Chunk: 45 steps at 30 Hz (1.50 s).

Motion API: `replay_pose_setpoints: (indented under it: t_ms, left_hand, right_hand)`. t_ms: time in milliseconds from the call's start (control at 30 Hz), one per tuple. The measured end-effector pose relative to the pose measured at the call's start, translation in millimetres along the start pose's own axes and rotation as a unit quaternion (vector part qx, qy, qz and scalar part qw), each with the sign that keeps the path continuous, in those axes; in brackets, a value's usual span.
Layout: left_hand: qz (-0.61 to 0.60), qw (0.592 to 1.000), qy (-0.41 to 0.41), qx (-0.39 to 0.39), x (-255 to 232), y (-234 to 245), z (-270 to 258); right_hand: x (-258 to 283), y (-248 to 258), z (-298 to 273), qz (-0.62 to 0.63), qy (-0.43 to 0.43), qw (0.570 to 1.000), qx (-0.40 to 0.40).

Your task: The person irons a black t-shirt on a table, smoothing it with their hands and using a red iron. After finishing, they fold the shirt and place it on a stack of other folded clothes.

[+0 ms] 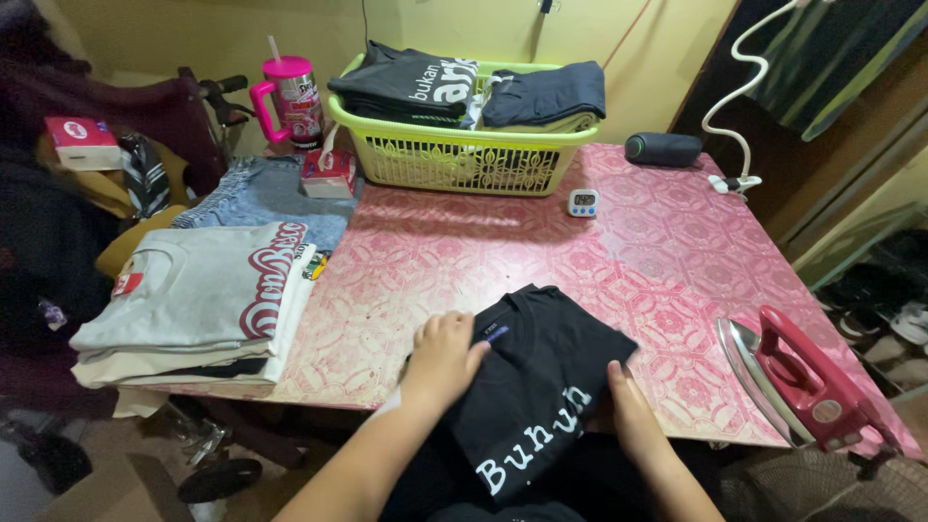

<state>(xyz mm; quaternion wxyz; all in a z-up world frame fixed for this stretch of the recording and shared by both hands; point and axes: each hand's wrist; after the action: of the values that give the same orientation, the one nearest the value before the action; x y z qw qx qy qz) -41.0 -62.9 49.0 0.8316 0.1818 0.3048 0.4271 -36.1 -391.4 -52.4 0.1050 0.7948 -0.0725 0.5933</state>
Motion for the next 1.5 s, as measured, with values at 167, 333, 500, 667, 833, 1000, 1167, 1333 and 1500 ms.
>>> replay_pose_setpoints:
  t_ms: [167, 333, 500, 667, 833, 1000, 1167, 1333, 1500]
  left_hand:
    - [0.006, 0.977, 0.136, 0.161, 17.7, -18.7, 16.5]
    - [-0.077, 0.937, 0.238, 0.242, 31.9, -26.8, 27.4]
    - [-0.09, 0.953, 0.232, 0.17, 51.0, -12.4, 18.5]
    - [-0.108, 0.961, 0.25, 0.043, 72.1, 47.5, 35.8]
    - [-0.108, 0.965, 0.239, -0.03, 80.1, 117.3, 71.6]
    - [-0.064, 0.976, 0.188, -0.089, 122.4, 188.2, 116.3]
    - [0.156, 0.959, 0.201, -0.129, 210.3, 279.3, 147.9]
    - [0.345, 0.889, 0.293, -0.07, 262.8, 268.9, 112.6]
    - [0.279, 0.889, 0.35, 0.091, 257.2, 159.0, 52.4]
  right_hand:
    - [39.9, -13.3, -27.1, -0.086, 0.088, 0.992, 0.001]
    - [43.5, -19.7, -29.3, -0.052, 0.061, 0.997, 0.004]
    - [38.0, -51.5, -6.2, -0.022, 0.209, 0.977, 0.035]
    - [54.0, -124.4, -15.9, -0.045, 0.278, 0.957, 0.064]
    - [59.0, -157.9, -52.7, -0.457, 0.578, 0.672, -0.069]
    - [55.2, -155.4, -48.0, -0.524, 0.491, 0.696, 0.019]
    - [44.9, -154.5, -37.7, -0.512, 0.492, 0.704, 0.016]
    - [43.2, -156.8, -36.9, -0.512, 0.48, 0.712, 0.02]
    - [43.4, -156.8, -38.1, -0.52, 0.476, 0.709, 0.018]
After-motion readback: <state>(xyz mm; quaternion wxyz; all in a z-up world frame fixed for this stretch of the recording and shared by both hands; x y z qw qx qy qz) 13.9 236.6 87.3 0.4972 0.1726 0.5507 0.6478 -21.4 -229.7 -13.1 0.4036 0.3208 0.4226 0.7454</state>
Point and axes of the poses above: each hand's wrist, its own z-axis towards the middle knuckle, its own y-axis out of the back of the hand, x = y × z, and after that the axes turned 13 degrees about -x, right-handed
